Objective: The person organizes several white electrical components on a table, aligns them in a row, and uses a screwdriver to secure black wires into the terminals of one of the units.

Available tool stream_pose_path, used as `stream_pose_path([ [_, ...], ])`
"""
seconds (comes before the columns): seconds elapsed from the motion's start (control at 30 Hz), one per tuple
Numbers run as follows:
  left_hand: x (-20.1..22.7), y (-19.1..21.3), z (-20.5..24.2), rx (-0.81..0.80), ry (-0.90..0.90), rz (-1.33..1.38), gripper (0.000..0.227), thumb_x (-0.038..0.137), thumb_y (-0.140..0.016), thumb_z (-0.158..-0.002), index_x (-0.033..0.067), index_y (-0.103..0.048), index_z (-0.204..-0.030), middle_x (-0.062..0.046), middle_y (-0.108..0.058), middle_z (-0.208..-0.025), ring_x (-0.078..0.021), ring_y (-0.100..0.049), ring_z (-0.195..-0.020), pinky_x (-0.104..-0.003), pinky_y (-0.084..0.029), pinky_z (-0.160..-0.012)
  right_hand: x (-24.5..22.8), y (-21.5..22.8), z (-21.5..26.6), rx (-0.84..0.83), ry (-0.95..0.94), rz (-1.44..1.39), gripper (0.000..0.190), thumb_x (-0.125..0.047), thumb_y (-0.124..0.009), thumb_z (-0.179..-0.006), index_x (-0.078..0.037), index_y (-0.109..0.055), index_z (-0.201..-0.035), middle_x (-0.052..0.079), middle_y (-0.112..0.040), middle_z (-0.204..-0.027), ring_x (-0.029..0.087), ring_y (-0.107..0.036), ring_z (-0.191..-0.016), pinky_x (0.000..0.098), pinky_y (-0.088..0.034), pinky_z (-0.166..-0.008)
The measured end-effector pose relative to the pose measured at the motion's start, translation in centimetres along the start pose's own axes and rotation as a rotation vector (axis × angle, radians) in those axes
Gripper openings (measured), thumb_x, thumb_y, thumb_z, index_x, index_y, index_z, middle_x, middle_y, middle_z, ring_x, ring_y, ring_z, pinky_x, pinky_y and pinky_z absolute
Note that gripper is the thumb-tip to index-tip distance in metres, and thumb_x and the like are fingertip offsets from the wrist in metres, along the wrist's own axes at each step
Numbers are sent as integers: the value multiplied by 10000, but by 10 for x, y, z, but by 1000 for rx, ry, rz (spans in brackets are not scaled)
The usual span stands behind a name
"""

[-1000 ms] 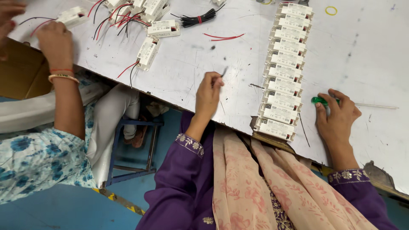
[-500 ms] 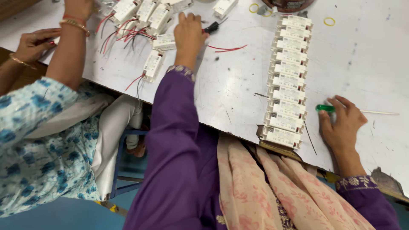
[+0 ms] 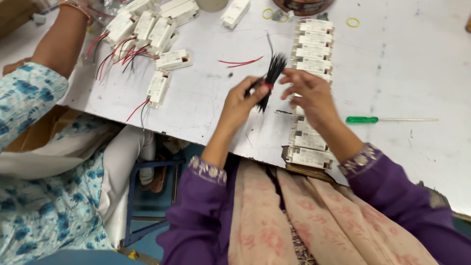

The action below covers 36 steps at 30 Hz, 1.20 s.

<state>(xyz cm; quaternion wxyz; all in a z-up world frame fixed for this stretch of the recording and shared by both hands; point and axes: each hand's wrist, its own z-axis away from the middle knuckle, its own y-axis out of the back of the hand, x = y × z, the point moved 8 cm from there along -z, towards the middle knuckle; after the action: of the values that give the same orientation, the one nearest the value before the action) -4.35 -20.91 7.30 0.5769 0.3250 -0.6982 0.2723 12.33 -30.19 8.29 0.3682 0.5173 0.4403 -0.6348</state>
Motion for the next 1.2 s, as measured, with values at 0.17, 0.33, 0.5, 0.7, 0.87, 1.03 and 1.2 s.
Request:
stream_pose_path([
  [0.17, 21, -13, 34, 78, 56, -393, 326, 368, -749, -904, 123, -764, -1119, 18, -771, -934, -155, -514, -873, -309, -478, -812, 3, -16, -1, -9, 67, -10, 193, -180, -733, -974, -11, -691, -1056, 27, -709, -869, 80, -648, -704, 212, -472, -523],
  [0.33, 33, -35, 32, 86, 41, -448, 332, 381, -787, -862, 135, -760, -1083, 16, -764, -932, -160, -548, -874, -319, -486, -805, 8, -2, 13, -55, 36, 12, 142, -158, -727, -998, -23, -694, -968, 35, -710, -846, 65, -631, -684, 213, -493, -519],
  [0.5, 23, -51, 27, 194, 30, -311, 300, 351, -759, -918, 104, -739, -1087, -2, -723, -922, -102, -561, -810, -248, -472, -717, 7, 10, 16, 2, 82, -24, 117, -144, -727, -984, -47, -681, -938, 51, -736, -846, 78, -664, -697, 216, -514, -524],
  [0.7, -12, -58, 24, 230, 19, 108, 310, 291, -733, -986, 23, -649, -1117, 10, -655, -958, -48, -559, -873, -202, -477, -775, 26, 10, 17, 178, 30, -163, 114, -172, -655, -1002, -75, -655, -1062, -7, -710, -857, 69, -676, -701, 191, -433, -464],
  [0.87, -9, -56, 32, 312, 24, 272, 254, 258, -696, -1032, 29, -637, -1123, 19, -660, -971, -51, -538, -871, -203, -461, -788, 39, 1, 13, 172, 50, -396, 118, -179, -644, -1035, -61, -640, -1036, 4, -686, -819, 86, -668, -682, 196, -448, -506],
  [1.03, 7, -61, 30, 353, 26, 47, 306, 292, -665, -1004, 29, -611, -1150, 21, -659, -881, -40, -507, -756, -220, -429, -664, 36, 9, 0, 236, 59, -389, 106, -157, -678, -1015, -58, -642, -1018, -6, -657, -784, 71, -631, -634, 190, -401, -475],
  [1.2, 1, -55, 28, 355, 32, -158, 324, 338, -662, -1039, 24, -602, -1091, 4, -615, -796, -52, -434, -670, -243, -385, -584, 24, 7, -9, 118, 16, -276, 135, -174, -690, -1014, -49, -644, -1036, -23, -650, -797, 55, -619, -634, 189, -407, -494],
])
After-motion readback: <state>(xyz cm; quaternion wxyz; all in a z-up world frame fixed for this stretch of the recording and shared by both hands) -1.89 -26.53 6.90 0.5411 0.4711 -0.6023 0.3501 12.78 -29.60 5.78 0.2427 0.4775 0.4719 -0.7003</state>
